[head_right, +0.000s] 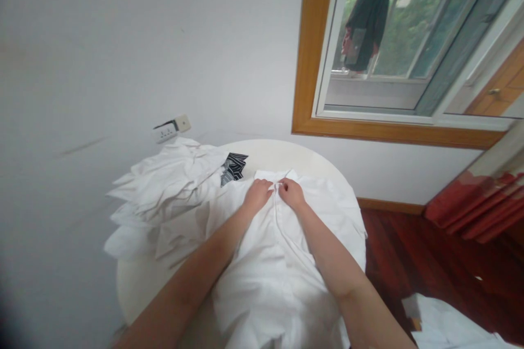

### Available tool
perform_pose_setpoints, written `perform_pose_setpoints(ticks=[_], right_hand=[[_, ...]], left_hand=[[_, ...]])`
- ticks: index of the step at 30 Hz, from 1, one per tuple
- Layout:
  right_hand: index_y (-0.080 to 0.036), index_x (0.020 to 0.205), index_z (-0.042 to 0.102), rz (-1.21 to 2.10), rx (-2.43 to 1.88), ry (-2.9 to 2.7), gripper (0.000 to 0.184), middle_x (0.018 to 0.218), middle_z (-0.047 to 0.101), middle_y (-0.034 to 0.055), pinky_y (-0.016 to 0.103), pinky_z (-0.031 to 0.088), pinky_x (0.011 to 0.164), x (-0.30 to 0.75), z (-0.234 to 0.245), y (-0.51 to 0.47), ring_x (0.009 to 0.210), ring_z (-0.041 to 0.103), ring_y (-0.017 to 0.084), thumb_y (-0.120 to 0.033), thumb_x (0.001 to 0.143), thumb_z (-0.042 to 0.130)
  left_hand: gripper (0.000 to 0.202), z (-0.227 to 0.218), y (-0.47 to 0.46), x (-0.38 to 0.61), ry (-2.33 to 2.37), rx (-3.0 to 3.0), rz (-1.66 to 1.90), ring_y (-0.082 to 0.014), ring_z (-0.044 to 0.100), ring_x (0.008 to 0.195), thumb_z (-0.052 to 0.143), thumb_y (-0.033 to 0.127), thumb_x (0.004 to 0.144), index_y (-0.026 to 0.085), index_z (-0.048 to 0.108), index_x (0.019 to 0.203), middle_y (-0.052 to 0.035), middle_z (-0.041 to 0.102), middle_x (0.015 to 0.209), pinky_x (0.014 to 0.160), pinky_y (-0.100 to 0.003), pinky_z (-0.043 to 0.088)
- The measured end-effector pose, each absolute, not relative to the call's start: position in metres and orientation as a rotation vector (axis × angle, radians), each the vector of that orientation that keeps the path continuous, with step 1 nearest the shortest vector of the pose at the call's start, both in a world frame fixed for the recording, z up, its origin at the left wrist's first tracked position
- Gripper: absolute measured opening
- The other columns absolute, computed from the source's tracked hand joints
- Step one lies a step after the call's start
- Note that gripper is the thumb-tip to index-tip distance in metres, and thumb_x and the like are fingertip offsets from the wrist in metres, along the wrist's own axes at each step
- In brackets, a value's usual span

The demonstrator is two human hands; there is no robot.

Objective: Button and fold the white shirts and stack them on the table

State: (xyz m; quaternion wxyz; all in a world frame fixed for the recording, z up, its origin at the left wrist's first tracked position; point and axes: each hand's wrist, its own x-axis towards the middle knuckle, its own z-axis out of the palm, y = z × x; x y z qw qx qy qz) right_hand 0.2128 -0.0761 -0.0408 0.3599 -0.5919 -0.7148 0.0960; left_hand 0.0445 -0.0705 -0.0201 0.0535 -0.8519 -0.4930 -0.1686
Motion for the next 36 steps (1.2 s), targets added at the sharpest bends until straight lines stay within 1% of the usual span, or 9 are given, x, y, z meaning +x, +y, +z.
perform_pose_setpoints(ticks=[3, 7, 10, 15, 18, 21, 26, 30, 36], right_hand=[[-0.018, 0.09, 0.067, 0.355, -1.475, -1.715, 0.025, 0.07, 0.062, -0.0007, 0.023, 0.04, 0.063, 0.217, -0.044, -0.07, 0.064, 0.054, 0.014, -0.024, 0.076, 0.048], [-0.019, 0.09, 0.066, 0.465, -1.443, -1.644, 0.027, 0.064, 0.059, -0.0031, 0.022, 0.04, 0.061, 0.22, -0.048, -0.065, 0.062, 0.052, 0.014, -0.024, 0.071, 0.047], [-0.021, 0.091, 0.067, 0.512, -1.435, -1.634, 0.029, 0.062, 0.059, -0.0042, 0.022, 0.04, 0.06, 0.22, -0.05, -0.063, 0.062, 0.053, 0.014, -0.024, 0.071, 0.046], [-0.022, 0.082, 0.067, 0.638, -1.474, -1.555, 0.025, 0.056, 0.055, -0.0048, 0.022, 0.037, 0.055, 0.221, -0.048, -0.058, 0.056, 0.052, 0.013, -0.024, 0.072, 0.044], [-0.02, 0.08, 0.064, 0.781, -1.415, -1.507, 0.022, 0.059, 0.059, -0.0037, 0.022, 0.04, 0.058, 0.221, -0.044, -0.059, 0.058, 0.056, 0.013, -0.026, 0.074, 0.044], [-0.02, 0.079, 0.061, 0.819, -1.372, -1.533, 0.021, 0.064, 0.061, -0.002, 0.023, 0.041, 0.061, 0.221, -0.043, -0.062, 0.062, 0.058, 0.013, -0.034, 0.078, 0.045], [-0.021, 0.085, 0.057, 0.575, -1.455, -1.631, 0.017, 0.062, 0.056, -0.0054, 0.023, 0.037, 0.058, 0.222, -0.047, -0.062, 0.058, 0.05, 0.013, -0.031, 0.072, 0.055], [-0.021, 0.1, 0.049, 0.577, -1.442, -1.607, 0.033, 0.06, 0.051, -0.0085, 0.023, 0.036, 0.057, 0.224, -0.051, -0.06, 0.057, 0.05, 0.014, -0.025, 0.068, 0.056], [-0.022, 0.102, 0.045, 0.651, -1.383, -1.604, 0.031, 0.061, 0.052, -0.0082, 0.026, 0.039, 0.061, 0.224, -0.05, -0.063, 0.058, 0.052, 0.015, -0.024, 0.072, 0.054]], left_hand=[[0.021, -0.013, -0.063, 0.052, -1.468, -2.574, -0.356, -0.0226, 0.059, 0.093, 0.047, 0.016, 0.091, 0.014, 0.068, 0.094, -0.0117, 0.068, 0.093, 0.085, -0.034, 0.044], [0.023, -0.008, -0.055, 0.053, -1.522, -2.511, -0.447, -0.0238, 0.058, 0.101, 0.043, 0.018, 0.093, 0.012, 0.065, 0.095, -0.0143, 0.066, 0.098, 0.085, -0.034, 0.044], [0.024, -0.013, -0.052, 0.048, -1.701, -2.441, -0.712, -0.0207, 0.061, 0.097, 0.04, 0.024, 0.096, 0.014, 0.063, 0.095, -0.0125, 0.066, 0.099, 0.082, -0.031, 0.045], [0.023, -0.028, -0.049, 0.039, -2.038, -2.544, -1.284, -0.0121, 0.065, 0.063, 0.035, 0.025, 0.097, 0.017, 0.056, 0.094, -0.0031, 0.07, 0.077, 0.061, -0.023, 0.047], [0.016, -0.033, -0.049, 0.04, -1.994, -2.64, -1.551, -0.011, 0.066, 0.061, 0.038, 0.026, 0.095, 0.018, 0.052, 0.093, -0.003, 0.071, 0.083, 0.054, -0.02, 0.046], [0.006, -0.036, -0.05, 0.043, -1.799, -2.774, -1.606, -0.0127, 0.068, 0.067, 0.049, 0.025, 0.09, 0.021, 0.049, 0.094, -0.0015, 0.07, 0.081, 0.058, -0.021, 0.048], [0.026, -0.038, -0.05, 0.046, -1.666, -2.813, -1.524, -0.0132, 0.066, 0.075, 0.054, 0.009, 0.081, 0.021, 0.044, 0.101, -0.0016, 0.067, 0.089, 0.07, -0.025, 0.051], [0.02, -0.038, -0.049, 0.047, -1.491, -2.819, -1.207, -0.017, 0.062, 0.088, 0.051, 0.005, 0.08, 0.02, 0.052, 0.095, -0.0044, 0.064, 0.092, 0.083, -0.031, 0.05], [0.018, -0.035, -0.047, 0.054, -1.449, -2.75, -0.94, -0.0204, 0.058, 0.095, 0.053, 0.015, 0.086, 0.016, 0.065, 0.099, -0.0092, 0.061, 0.098, 0.092, -0.036, 0.046]])
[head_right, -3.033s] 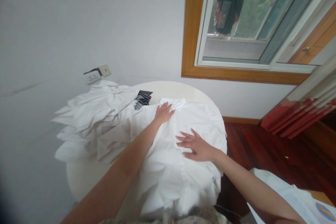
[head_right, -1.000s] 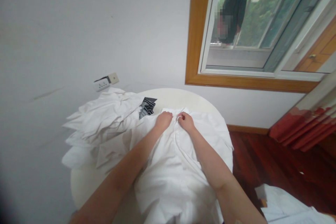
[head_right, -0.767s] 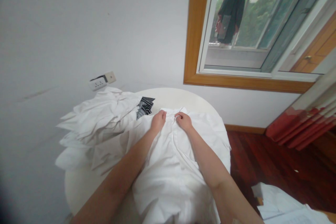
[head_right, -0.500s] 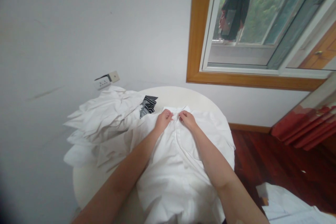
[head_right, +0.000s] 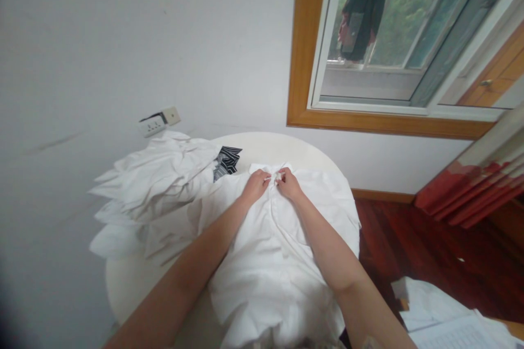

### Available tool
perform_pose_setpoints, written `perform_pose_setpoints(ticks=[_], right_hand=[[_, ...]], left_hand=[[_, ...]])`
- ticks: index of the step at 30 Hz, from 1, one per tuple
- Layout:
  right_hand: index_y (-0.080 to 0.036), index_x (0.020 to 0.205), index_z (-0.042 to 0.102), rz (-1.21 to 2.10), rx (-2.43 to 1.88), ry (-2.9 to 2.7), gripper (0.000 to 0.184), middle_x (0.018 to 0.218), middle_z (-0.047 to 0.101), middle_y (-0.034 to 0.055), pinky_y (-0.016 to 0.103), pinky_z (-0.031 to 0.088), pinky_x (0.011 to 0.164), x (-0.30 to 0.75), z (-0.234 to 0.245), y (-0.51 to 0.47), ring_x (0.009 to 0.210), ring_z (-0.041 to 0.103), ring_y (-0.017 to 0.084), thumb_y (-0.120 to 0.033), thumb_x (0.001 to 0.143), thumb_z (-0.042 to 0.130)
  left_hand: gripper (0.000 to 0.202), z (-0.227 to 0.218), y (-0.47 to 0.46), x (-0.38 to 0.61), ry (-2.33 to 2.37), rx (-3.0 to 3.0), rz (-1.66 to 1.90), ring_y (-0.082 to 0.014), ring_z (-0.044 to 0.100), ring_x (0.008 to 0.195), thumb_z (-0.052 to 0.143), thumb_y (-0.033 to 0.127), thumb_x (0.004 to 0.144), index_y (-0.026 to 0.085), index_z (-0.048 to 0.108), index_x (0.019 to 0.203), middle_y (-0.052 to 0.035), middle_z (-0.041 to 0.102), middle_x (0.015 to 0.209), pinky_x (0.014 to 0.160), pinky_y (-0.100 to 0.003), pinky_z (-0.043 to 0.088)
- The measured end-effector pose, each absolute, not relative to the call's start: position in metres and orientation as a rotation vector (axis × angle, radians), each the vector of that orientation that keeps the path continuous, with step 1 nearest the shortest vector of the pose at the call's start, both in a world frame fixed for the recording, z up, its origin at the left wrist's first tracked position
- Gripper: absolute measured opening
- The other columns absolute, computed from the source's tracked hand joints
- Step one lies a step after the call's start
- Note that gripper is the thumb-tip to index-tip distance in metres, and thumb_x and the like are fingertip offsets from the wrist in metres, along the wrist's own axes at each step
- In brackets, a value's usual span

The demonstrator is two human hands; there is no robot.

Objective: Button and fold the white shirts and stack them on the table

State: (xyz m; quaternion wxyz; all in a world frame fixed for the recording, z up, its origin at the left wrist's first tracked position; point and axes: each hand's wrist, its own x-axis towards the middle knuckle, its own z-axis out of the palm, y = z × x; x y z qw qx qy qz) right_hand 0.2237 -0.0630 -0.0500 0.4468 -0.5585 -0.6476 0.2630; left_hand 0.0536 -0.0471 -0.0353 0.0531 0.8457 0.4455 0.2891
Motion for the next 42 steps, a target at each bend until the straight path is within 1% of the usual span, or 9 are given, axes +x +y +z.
perform_pose_setpoints(ticks=[3, 8, 13, 15, 22, 27, 31, 38, 42], right_hand=[[-0.022, 0.102, 0.045, 0.695, -1.354, -1.626, 0.03, 0.063, 0.054, -0.0072, 0.026, 0.04, 0.063, 0.224, -0.048, -0.065, 0.06, 0.054, 0.015, -0.021, 0.073, 0.053], [-0.02, 0.096, 0.05, 0.642, -1.573, -1.524, 0.033, 0.065, 0.057, -0.0064, 0.025, 0.04, 0.063, 0.223, -0.041, -0.068, 0.061, 0.054, 0.013, -0.019, 0.067, 0.063], [-0.018, 0.072, 0.058, 0.481, -1.718, -1.612, 0.007, 0.067, 0.062, 0.0002, 0.023, 0.036, 0.061, 0.219, -0.036, -0.07, 0.063, 0.053, 0.013, -0.024, 0.072, 0.063], [-0.017, 0.068, 0.061, 0.44, -1.726, -1.674, 0.009, 0.067, 0.063, 0.0021, 0.024, 0.034, 0.06, 0.218, -0.036, -0.072, 0.062, 0.052, 0.013, -0.023, 0.075, 0.06], [-0.015, 0.08, 0.069, 0.311, -1.682, -1.67, 0.015, 0.078, 0.067, 0.006, 0.024, 0.037, 0.067, 0.209, -0.032, -0.074, 0.07, 0.055, 0.015, -0.02, 0.08, 0.055], [-0.015, 0.08, 0.07, 0.202, -1.697, -1.718, 0.016, 0.082, 0.066, 0.0087, 0.025, 0.039, 0.072, 0.199, -0.03, -0.071, 0.076, 0.056, 0.016, -0.021, 0.081, 0.055], [-0.016, 0.08, 0.071, 0.354, -1.702, -1.663, 0.017, 0.078, 0.069, 0.0069, 0.025, 0.04, 0.067, 0.203, -0.038, -0.067, 0.071, 0.057, 0.016, -0.023, 0.08, 0.056], [-0.017, 0.078, 0.071, 0.56, -1.59, -1.585, 0.02, 0.071, 0.07, 0.0033, 0.023, 0.041, 0.063, 0.211, -0.042, -0.059, 0.067, 0.059, 0.015, -0.027, 0.08, 0.054], [-0.016, 0.077, 0.071, 0.524, -1.586, -1.611, 0.02, 0.075, 0.071, 0.0048, 0.024, 0.042, 0.066, 0.206, -0.038, -0.063, 0.069, 0.06, 0.015, -0.025, 0.08, 0.053]], left_hand=[[0.017, -0.032, -0.045, 0.057, 1.4, 2.592, 0.814, -0.0198, 0.058, 0.095, 0.055, 0.017, 0.086, 0.017, 0.066, 0.099, -0.0082, 0.061, 0.098, 0.091, -0.034, 0.046], [0.012, -0.025, -0.045, 0.064, 1.468, 2.597, 0.691, -0.0201, 0.059, 0.093, 0.058, 0.022, 0.086, 0.017, 0.066, 0.095, -0.0077, 0.061, 0.097, 0.088, -0.032, 0.045], [0.015, -0.024, -0.055, 0.072, 1.674, 2.531, 0.696, -0.0219, 0.057, 0.099, 0.057, 0.025, 0.088, 0.016, 0.063, 0.097, -0.0102, 0.06, 0.103, 0.088, -0.032, 0.044], [0.016, -0.025, -0.06, 0.073, 1.734, 2.515, 0.705, -0.0227, 0.056, 0.1, 0.056, 0.026, 0.089, 0.016, 0.061, 0.099, -0.0112, 0.059, 0.105, 0.087, -0.033, 0.043], [0.018, -0.025, -0.063, 0.075, 1.796, 2.473, 0.702, -0.023, 0.056, 0.101, 0.054, 0.028, 0.089, 0.015, 0.062, 0.099, -0.012, 0.059, 0.105, 0.086, -0.033, 0.043], [0.017, -0.033, -0.053, 0.071, 1.769, 2.403, 0.771, -0.0211, 0.059, 0.095, 0.053, 0.028, 0.089, 0.017, 0.065, 0.095, -0.0101, 0.063, 0.098, 0.085, -0.031, 0.044], [0.02, -0.037, -0.042, 0.067, 1.699, 2.288, 0.8, -0.0188, 0.061, 0.088, 0.053, 0.031, 0.089, 0.019, 0.069, 0.086, -0.0073, 0.067, 0.089, 0.082, -0.029, 0.045], [0.022, -0.037, -0.04, 0.066, 1.69, 2.167, 0.902, -0.0178, 0.062, 0.086, 0.057, 0.035, 0.087, 0.02, 0.072, 0.079, -0.0057, 0.07, 0.085, 0.078, -0.027, 0.044], [0.024, -0.038, -0.04, 0.066, 1.747, 2.18, 0.91, -0.0198, 0.062, 0.091, 0.056, 0.036, 0.086, 0.021, 0.074, 0.08, -0.0065, 0.072, 0.088, 0.088, -0.032, 0.041]])
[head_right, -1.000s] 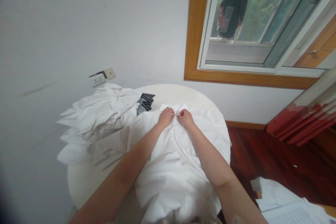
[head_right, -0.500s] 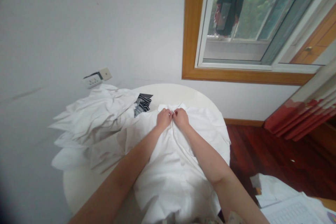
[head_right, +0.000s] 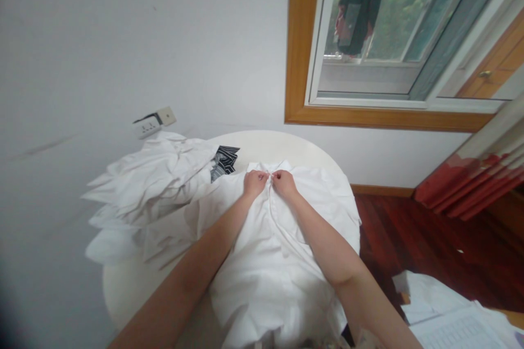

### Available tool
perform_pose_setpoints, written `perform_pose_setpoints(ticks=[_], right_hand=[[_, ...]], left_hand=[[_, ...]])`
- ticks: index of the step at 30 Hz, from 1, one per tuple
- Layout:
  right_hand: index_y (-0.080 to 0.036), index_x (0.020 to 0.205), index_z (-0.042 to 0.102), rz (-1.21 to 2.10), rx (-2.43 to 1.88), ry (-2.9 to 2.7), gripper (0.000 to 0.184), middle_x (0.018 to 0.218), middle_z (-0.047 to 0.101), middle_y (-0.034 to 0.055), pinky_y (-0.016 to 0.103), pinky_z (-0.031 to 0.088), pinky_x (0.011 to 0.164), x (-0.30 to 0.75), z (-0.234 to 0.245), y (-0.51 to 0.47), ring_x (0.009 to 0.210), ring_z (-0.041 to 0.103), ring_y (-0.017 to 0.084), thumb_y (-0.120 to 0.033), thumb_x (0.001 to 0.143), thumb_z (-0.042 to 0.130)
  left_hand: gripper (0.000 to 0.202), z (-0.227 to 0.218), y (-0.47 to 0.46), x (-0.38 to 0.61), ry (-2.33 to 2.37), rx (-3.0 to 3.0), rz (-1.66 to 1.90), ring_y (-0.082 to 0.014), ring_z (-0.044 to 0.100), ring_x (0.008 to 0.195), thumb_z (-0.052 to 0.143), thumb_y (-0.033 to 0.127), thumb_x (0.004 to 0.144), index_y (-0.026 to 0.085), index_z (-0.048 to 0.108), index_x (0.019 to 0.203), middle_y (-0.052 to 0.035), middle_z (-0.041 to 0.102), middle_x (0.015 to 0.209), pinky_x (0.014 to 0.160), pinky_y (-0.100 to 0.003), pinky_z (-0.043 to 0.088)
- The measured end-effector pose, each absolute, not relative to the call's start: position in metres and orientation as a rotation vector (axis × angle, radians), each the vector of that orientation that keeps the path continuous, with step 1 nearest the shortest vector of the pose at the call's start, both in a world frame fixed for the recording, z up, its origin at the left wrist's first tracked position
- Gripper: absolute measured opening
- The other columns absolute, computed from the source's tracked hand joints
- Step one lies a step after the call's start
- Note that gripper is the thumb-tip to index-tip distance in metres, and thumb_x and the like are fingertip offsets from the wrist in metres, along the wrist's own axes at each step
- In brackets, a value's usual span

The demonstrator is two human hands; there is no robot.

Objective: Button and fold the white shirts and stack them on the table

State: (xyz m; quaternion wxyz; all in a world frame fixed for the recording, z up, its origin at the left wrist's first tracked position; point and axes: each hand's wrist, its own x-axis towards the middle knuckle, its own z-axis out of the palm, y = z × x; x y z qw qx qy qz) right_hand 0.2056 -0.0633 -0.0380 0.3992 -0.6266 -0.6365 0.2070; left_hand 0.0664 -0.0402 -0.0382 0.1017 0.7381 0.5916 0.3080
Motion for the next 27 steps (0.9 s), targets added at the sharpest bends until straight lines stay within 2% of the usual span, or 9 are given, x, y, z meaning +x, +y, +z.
perform_pose_setpoints(ticks=[3, 8, 14, 19, 27], right_hand=[[-0.015, 0.079, 0.072, 0.517, -1.6, -1.59, 0.02, 0.076, 0.071, 0.0056, 0.024, 0.042, 0.066, 0.201, -0.037, -0.066, 0.07, 0.061, 0.016, -0.024, 0.08, 0.053], [-0.016, 0.078, 0.072, 0.627, -1.532, -1.608, 0.018, 0.072, 0.07, 0.0029, 0.022, 0.042, 0.063, 0.206, -0.036, -0.067, 0.067, 0.06, 0.015, -0.021, 0.075, 0.055], [-0.015, 0.084, 0.073, 0.876, -1.403, -1.613, 0.025, 0.057, 0.062, -0.0019, 0.02, 0.037, 0.049, 0.218, -0.032, -0.065, 0.049, 0.049, 0.01, -0.031, 0.077, 0.056], [-0.015, 0.082, 0.072, 1.027, -1.388, -1.479, 0.021, 0.064, 0.065, 0.0005, 0.02, 0.041, 0.047, 0.215, -0.037, -0.058, 0.051, 0.053, 0.01, -0.028, 0.076, 0.057], [-0.017, 0.09, 0.071, 0.77, -1.538, -1.621, 0.022, 0.061, 0.065, -0.0014, 0.021, 0.042, 0.053, 0.209, -0.044, -0.052, 0.051, 0.055, 0.011, -0.016, 0.073, 0.057]], left_hand=[[0.025, -0.039, -0.039, 0.066, 1.756, 2.198, 0.922, -0.0211, 0.061, 0.098, 0.055, 0.036, 0.087, 0.021, 0.074, 0.082, -0.0066, 0.073, 0.091, 0.093, -0.034, 0.039], [0.024, -0.04, -0.039, 0.065, 1.743, 2.231, 0.919, -0.0208, 0.06, 0.099, 0.053, 0.032, 0.087, 0.021, 0.074, 0.084, -0.0068, 0.073, 0.093, 0.091, -0.034, 0.039], [0.025, -0.041, -0.041, 0.064, 1.753, 2.262, 0.882, -0.021, 0.059, 0.099, 0.052, 0.031, 0.088, 0.02, 0.074, 0.087, -0.008, 0.072, 0.095, 0.093, -0.035, 0.038], [0.025, -0.041, -0.043, 0.064, 1.777, 2.282, 0.84, -0.0223, 0.058, 0.099, 0.05, 0.026, 0.087, 0.019, 0.074, 0.087, -0.0102, 0.07, 0.094, 0.093, -0.037, 0.038], [0.035, -0.041, -0.042, 0.065, 1.796, 2.339, 0.803, -0.0227, 0.058, 0.099, 0.042, 0.03, 0.093, 0.019, 0.074, 0.084, -0.0115, 0.069, 0.092, 0.093, -0.039, 0.038]])
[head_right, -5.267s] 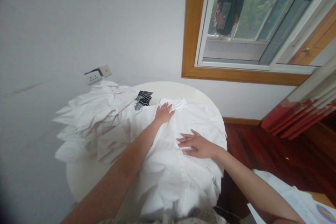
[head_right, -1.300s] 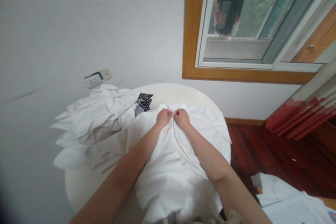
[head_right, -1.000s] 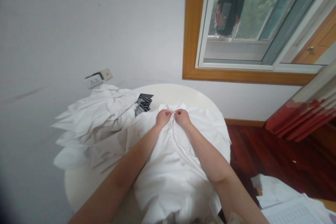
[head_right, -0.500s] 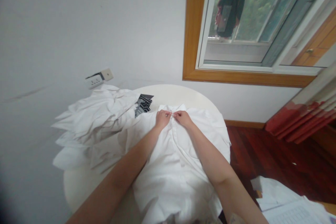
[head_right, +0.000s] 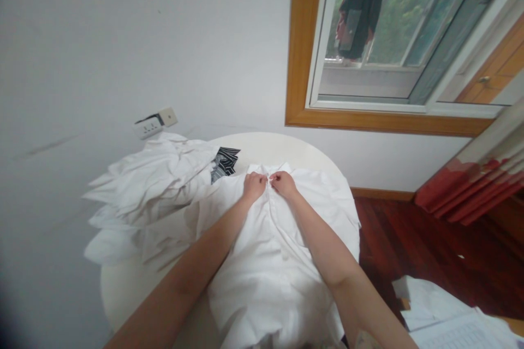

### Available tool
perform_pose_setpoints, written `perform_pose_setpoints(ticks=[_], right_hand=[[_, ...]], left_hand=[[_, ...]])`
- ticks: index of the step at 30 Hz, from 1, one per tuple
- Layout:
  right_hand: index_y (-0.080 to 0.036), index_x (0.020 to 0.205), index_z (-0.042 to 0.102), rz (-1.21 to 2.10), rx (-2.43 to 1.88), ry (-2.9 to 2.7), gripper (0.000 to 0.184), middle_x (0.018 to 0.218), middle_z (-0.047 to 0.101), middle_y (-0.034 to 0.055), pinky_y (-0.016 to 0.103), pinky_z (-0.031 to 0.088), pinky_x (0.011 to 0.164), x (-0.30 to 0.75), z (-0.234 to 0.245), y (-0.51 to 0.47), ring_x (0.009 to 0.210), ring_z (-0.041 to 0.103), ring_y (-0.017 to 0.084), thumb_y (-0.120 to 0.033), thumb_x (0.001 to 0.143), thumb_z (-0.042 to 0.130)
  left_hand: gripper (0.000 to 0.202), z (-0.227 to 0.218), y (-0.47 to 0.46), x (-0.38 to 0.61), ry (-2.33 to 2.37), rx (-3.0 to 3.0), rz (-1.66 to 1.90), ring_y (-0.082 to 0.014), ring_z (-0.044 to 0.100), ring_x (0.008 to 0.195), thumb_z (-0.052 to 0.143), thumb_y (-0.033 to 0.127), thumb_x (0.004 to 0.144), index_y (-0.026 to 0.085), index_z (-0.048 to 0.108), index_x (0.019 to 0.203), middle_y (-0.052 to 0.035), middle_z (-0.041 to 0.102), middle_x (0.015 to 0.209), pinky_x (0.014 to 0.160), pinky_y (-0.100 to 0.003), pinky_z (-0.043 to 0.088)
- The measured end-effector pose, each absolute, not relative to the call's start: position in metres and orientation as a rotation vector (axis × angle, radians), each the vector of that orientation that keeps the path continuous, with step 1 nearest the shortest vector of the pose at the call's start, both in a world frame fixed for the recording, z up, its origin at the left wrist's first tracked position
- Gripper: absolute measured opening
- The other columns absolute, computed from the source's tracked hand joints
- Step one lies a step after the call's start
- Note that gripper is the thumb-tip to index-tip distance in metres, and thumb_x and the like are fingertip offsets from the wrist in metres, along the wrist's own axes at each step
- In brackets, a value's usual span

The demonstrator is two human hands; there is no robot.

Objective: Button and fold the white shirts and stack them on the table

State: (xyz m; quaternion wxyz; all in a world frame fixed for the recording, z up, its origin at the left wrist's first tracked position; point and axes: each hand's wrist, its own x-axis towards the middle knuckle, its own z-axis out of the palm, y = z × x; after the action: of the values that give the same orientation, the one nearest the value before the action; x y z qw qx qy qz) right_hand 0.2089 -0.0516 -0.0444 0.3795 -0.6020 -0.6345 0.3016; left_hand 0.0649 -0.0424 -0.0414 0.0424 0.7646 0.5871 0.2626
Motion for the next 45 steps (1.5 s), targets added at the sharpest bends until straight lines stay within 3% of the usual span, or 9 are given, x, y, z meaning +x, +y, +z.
perform_pose_setpoints(ticks=[4, 13, 27, 35, 45], right_hand=[[-0.019, 0.083, 0.073, 0.524, -1.703, -1.636, 0.019, 0.076, 0.07, 0.0028, 0.024, 0.042, 0.062, 0.202, -0.036, -0.059, 0.069, 0.062, 0.015, -0.014, 0.071, 0.059], [-0.022, 0.091, 0.074, 0.449, -1.88, -1.619, 0.02, 0.093, 0.07, 0.003, 0.022, 0.041, 0.069, 0.194, -0.028, -0.068, 0.082, 0.062, 0.015, -0.02, 0.076, 0.061], [-0.016, 0.093, 0.069, 0.332, -1.714, -1.827, 0.019, 0.086, 0.065, 0.0048, 0.023, 0.04, 0.07, 0.2, -0.033, -0.071, 0.076, 0.056, 0.014, -0.014, 0.077, 0.058], [-0.015, 0.083, 0.074, 0.327, -1.649, -1.825, 0.017, 0.087, 0.071, 0.0074, 0.022, 0.042, 0.076, 0.204, -0.032, -0.072, 0.08, 0.061, 0.015, -0.01, 0.077, 0.059], [-0.015, 0.081, 0.076, 0.588, -1.672, -1.709, 0.016, 0.069, 0.072, 0.0024, 0.02, 0.043, 0.063, 0.213, -0.033, -0.064, 0.063, 0.063, 0.013, -0.014, 0.076, 0.061]], left_hand=[[0.035, -0.045, -0.041, 0.065, 1.777, 2.299, 0.854, -0.0228, 0.058, 0.101, 0.046, 0.04, 0.091, 0.02, 0.074, 0.085, -0.0107, 0.07, 0.091, 0.093, -0.037, 0.038], [0.025, -0.038, -0.044, 0.063, 1.802, 2.289, 0.769, -0.0192, 0.059, 0.101, 0.053, 0.031, 0.086, 0.022, 0.076, 0.091, -0.0059, 0.072, 0.099, 0.094, -0.03, 0.038], [0.025, -0.025, -0.053, 0.063, 1.907, 2.208, 0.665, -0.0222, 0.061, 0.099, 0.055, 0.033, 0.082, 0.026, 0.077, 0.089, -0.006, 0.071, 0.1, 0.086, -0.03, 0.044], [0.025, -0.029, -0.045, 0.058, 1.799, 2.24, 0.622, -0.0195, 0.061, 0.101, 0.056, 0.033, 0.083, 0.027, 0.077, 0.095, -0.0033, 0.073, 0.101, 0.094, -0.029, 0.042], [0.025, -0.028, -0.05, 0.06, 1.865, 2.237, 0.591, -0.0227, 0.06, 0.104, 0.054, 0.035, 0.084, 0.028, 0.075, 0.096, -0.0052, 0.07, 0.105, 0.093, -0.034, 0.044]])
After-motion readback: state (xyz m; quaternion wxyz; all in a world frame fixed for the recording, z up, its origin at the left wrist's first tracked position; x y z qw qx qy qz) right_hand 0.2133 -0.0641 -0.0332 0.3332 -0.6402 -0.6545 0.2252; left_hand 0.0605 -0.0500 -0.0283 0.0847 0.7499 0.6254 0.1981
